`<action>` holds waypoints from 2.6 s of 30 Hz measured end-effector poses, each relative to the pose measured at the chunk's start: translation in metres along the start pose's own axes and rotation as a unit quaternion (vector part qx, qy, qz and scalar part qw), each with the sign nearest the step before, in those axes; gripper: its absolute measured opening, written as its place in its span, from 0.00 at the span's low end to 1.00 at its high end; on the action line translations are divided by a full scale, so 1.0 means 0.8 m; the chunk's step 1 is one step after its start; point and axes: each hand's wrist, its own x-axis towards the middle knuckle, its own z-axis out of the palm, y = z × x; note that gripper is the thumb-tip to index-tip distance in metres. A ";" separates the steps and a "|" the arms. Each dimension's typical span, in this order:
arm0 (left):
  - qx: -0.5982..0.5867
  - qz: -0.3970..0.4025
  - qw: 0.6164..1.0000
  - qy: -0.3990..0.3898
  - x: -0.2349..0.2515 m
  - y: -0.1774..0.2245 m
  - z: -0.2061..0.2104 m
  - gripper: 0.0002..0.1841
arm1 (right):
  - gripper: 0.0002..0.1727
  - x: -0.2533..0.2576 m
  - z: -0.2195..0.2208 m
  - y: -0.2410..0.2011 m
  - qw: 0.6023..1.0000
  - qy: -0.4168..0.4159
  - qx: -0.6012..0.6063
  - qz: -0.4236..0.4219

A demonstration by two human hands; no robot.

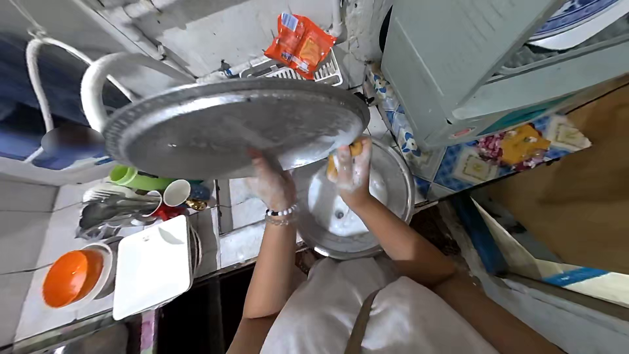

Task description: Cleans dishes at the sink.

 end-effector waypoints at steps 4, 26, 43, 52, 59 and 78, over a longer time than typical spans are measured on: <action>0.075 0.089 0.990 -0.080 0.033 0.026 -0.037 0.20 | 0.20 0.015 -0.024 0.008 0.995 0.035 -0.070 0.062; 0.197 0.191 0.958 -0.079 0.008 0.029 -0.034 0.04 | 0.21 0.046 -0.061 0.002 0.969 0.078 -0.219 -0.088; -0.054 -0.345 0.934 -0.071 -0.032 -0.010 -0.001 0.16 | 0.26 0.025 -0.062 -0.024 0.798 0.026 0.243 0.551; 0.002 -0.458 0.886 -0.074 -0.064 -0.035 -0.012 0.17 | 0.21 0.033 -0.074 -0.027 0.902 -0.070 0.133 0.406; -0.208 -0.380 0.897 -0.087 -0.014 -0.045 -0.060 0.11 | 0.17 -0.015 -0.070 -0.010 0.872 -0.038 0.143 0.466; 0.169 -0.162 0.961 -0.148 -0.027 0.041 -0.104 0.24 | 0.22 -0.014 -0.048 0.093 0.957 -0.087 -0.219 0.169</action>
